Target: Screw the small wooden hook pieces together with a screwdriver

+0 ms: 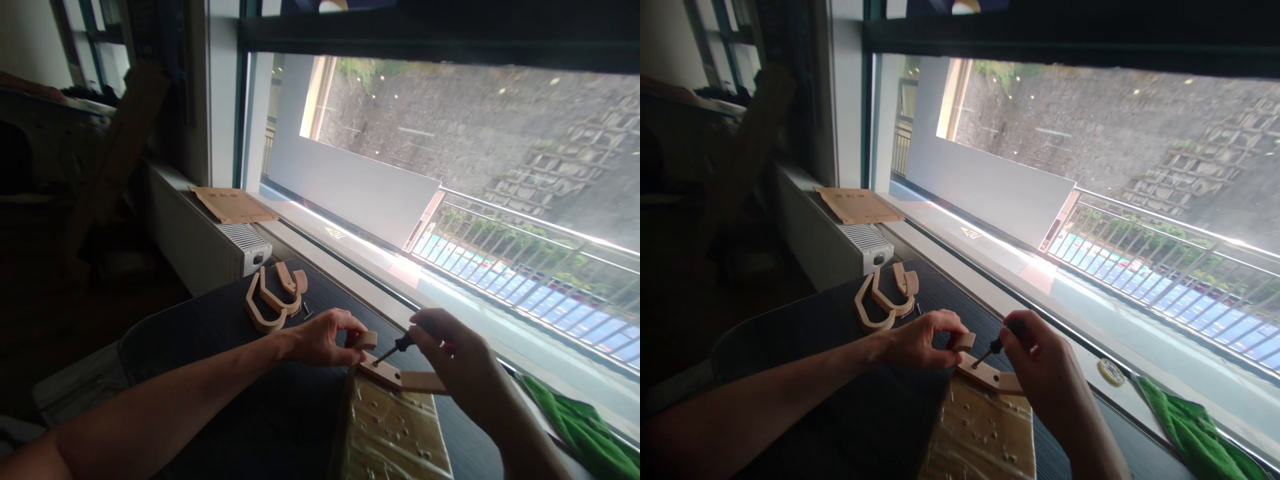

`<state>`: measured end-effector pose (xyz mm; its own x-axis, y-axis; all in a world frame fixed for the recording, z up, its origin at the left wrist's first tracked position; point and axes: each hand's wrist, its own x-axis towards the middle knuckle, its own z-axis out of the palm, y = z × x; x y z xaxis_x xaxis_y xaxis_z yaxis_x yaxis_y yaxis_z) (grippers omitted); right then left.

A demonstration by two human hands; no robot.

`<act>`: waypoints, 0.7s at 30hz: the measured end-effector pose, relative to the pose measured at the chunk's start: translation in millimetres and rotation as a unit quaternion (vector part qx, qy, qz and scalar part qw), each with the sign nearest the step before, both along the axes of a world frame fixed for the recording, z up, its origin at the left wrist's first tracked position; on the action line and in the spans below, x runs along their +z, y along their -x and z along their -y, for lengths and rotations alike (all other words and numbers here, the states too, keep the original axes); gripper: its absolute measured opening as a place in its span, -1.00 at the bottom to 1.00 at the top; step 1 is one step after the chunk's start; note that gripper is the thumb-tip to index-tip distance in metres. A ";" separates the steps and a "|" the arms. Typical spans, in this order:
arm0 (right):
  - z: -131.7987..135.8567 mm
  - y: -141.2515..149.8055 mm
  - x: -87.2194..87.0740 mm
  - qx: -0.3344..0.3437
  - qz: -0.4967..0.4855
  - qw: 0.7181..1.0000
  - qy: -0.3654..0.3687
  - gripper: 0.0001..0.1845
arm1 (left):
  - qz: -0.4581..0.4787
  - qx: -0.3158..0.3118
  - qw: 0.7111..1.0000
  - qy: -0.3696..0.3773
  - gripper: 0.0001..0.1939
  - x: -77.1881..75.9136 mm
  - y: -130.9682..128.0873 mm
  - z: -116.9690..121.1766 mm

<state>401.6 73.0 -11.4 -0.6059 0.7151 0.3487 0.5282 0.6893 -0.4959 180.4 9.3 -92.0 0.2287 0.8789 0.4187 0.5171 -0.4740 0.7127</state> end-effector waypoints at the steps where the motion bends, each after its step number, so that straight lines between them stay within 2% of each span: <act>1: -0.1 0.6 -0.1 0.007 -0.006 1.000 0.002 -0.71 | 0.000 0.000 1.000 -0.002 -0.80 -0.3 -0.1 -0.2; 3: -2.4 1.1 -1.6 0.004 -0.019 1.000 0.007 -0.71 | -0.001 -0.001 1.000 -0.005 -0.81 -0.4 -0.1 -0.5; 8: -9.5 -0.6 -5.7 -0.051 -0.022 0.998 0.008 -0.66 | -0.005 -0.003 1.000 -0.006 -0.83 1.2 0.1 -0.4; 16: 3.7 -2.3 4.2 -0.007 0.009 1.000 -0.019 -0.64 | -0.012 -0.001 1.000 -0.001 -0.81 2.9 -0.1 0.4; 21: -3.1 -0.3 -1.6 -0.001 -0.020 1.000 0.003 -0.68 | -0.017 0.001 1.000 -0.004 -0.82 3.6 0.1 0.3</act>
